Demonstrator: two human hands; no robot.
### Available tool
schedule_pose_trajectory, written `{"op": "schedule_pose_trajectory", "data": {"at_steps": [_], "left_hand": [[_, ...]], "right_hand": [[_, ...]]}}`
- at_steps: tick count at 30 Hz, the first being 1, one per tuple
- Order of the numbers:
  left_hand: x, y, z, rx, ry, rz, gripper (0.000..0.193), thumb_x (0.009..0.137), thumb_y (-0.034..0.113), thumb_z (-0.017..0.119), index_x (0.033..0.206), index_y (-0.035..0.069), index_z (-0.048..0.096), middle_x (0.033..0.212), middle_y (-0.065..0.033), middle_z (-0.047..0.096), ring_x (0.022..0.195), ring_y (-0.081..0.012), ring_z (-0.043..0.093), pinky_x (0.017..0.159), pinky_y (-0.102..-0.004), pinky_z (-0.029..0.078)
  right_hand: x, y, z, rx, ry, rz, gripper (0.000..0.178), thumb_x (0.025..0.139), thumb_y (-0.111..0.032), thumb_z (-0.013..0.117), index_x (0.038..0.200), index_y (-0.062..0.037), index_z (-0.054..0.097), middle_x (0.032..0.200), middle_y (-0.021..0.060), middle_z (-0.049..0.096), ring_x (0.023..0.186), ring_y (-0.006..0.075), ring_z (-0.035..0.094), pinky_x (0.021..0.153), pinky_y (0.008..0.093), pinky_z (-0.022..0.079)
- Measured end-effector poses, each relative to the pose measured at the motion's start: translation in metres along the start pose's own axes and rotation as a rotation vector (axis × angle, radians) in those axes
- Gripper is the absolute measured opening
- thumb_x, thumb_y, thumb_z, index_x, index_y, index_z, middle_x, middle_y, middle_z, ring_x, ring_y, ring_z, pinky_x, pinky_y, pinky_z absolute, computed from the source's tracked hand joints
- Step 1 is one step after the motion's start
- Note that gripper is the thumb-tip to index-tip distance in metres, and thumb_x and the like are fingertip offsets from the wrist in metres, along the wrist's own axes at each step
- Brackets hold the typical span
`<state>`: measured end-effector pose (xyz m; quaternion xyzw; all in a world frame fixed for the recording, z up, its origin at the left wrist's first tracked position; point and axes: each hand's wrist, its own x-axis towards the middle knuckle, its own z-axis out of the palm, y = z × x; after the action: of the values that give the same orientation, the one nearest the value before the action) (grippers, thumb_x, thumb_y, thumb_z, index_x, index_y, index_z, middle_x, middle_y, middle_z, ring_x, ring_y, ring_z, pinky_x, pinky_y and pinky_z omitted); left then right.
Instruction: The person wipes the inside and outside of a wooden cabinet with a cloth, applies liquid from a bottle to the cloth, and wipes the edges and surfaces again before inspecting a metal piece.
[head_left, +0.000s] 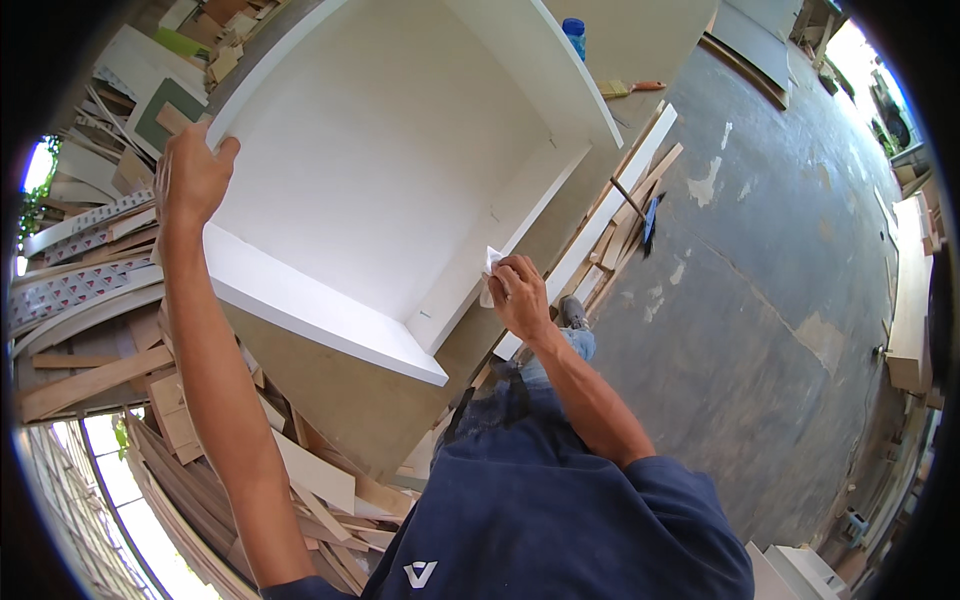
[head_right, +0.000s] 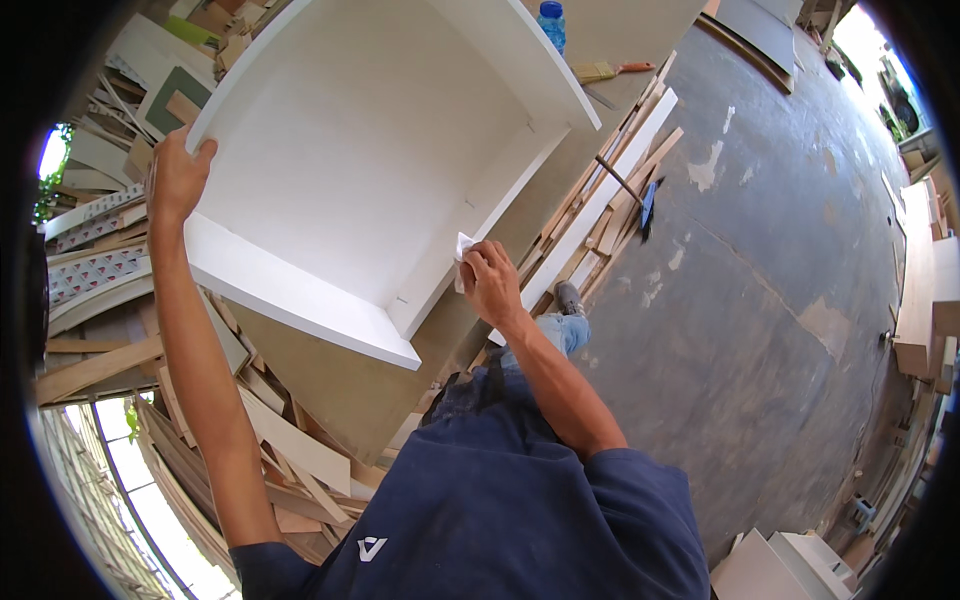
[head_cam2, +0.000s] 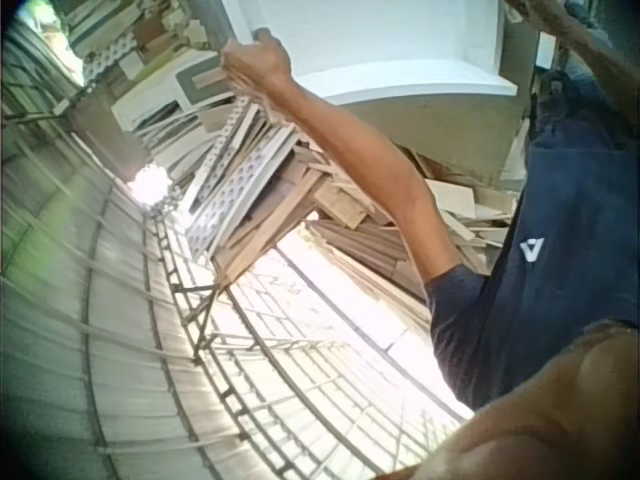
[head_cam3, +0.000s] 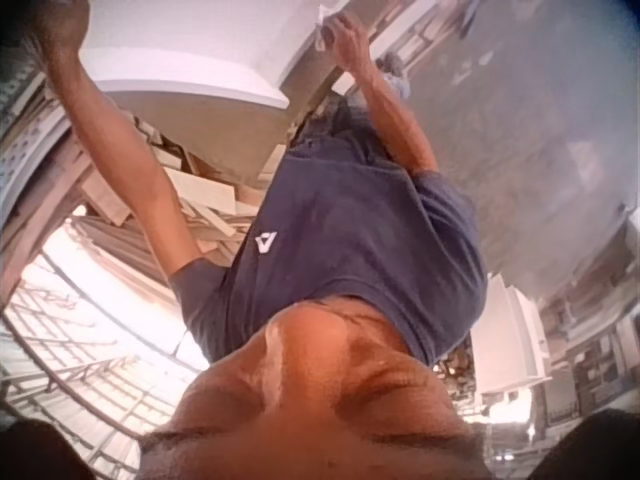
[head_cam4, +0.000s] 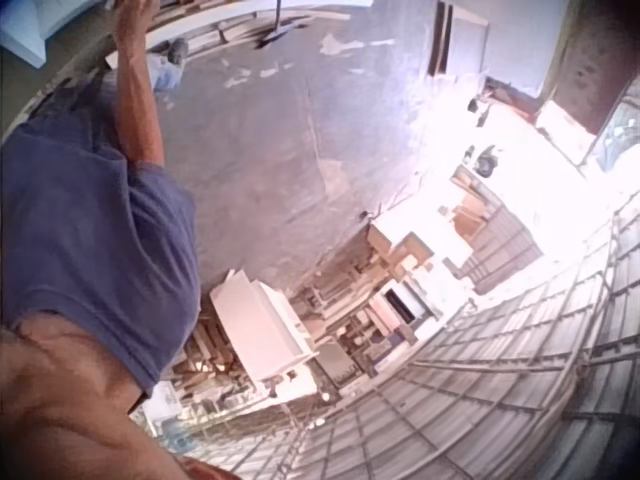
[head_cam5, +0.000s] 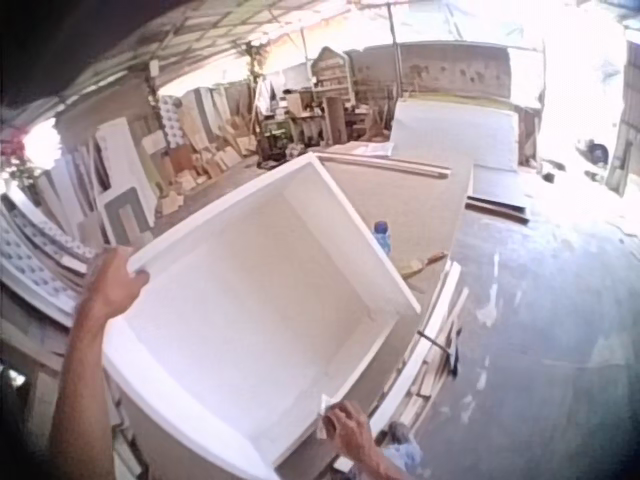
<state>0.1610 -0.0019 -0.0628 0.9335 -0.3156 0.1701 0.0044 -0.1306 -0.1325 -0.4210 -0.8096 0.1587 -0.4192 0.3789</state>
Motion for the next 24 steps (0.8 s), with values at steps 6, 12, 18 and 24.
{"op": "schedule_pose_trajectory", "data": {"at_steps": [6,12,18,24], "left_hand": [[-0.002,0.004,-0.002,-0.029,0.006,0.044,0.042,0.09,0.028,0.064,0.12,-0.001,0.069,0.11,-0.028,0.071,0.105,-0.0458,0.067,0.093,-0.0499,0.052],[0.0,0.002,-0.001,-0.04,0.0,0.011,0.044,0.09,0.027,0.064,0.123,0.0,0.069,0.111,-0.0272,0.071,0.105,-0.0457,0.067,0.094,-0.0497,0.052],[-0.002,0.0,0.001,-0.015,0.057,0.036,0.045,0.09,0.027,0.064,0.124,-0.002,0.068,0.11,-0.0276,0.071,0.104,-0.0448,0.068,0.095,-0.0488,0.051],[-0.002,0.006,-0.001,-0.012,0.017,0.001,0.045,0.09,0.027,0.064,0.125,-0.002,0.068,0.11,-0.0272,0.071,0.105,-0.0447,0.068,0.094,-0.0487,0.052]], "right_hand": [[0.023,0.009,-0.016,-0.092,-0.089,-0.053,0.012,0.078,0.003,0.074,0.084,-0.0004,0.065,0.093,0.0128,0.066,0.086,0.0351,0.065,0.075,0.0434,0.054],[0.019,0.025,-0.016,-0.083,0.009,-0.09,0.014,0.077,0.002,0.074,0.085,-0.0016,0.062,0.096,0.0118,0.065,0.09,0.0334,0.064,0.076,0.0416,0.055],[0.018,0.018,-0.019,-0.021,-0.174,-0.184,0.014,0.078,0.002,0.074,0.086,-0.0021,0.063,0.098,0.0117,0.065,0.09,0.033,0.064,0.073,0.0399,0.055],[0.023,0.015,-0.019,-0.095,-0.145,-0.13,0.014,0.076,0.001,0.073,0.085,-0.0026,0.063,0.093,0.0098,0.063,0.089,0.0314,0.062,0.075,0.0408,0.055]]}}
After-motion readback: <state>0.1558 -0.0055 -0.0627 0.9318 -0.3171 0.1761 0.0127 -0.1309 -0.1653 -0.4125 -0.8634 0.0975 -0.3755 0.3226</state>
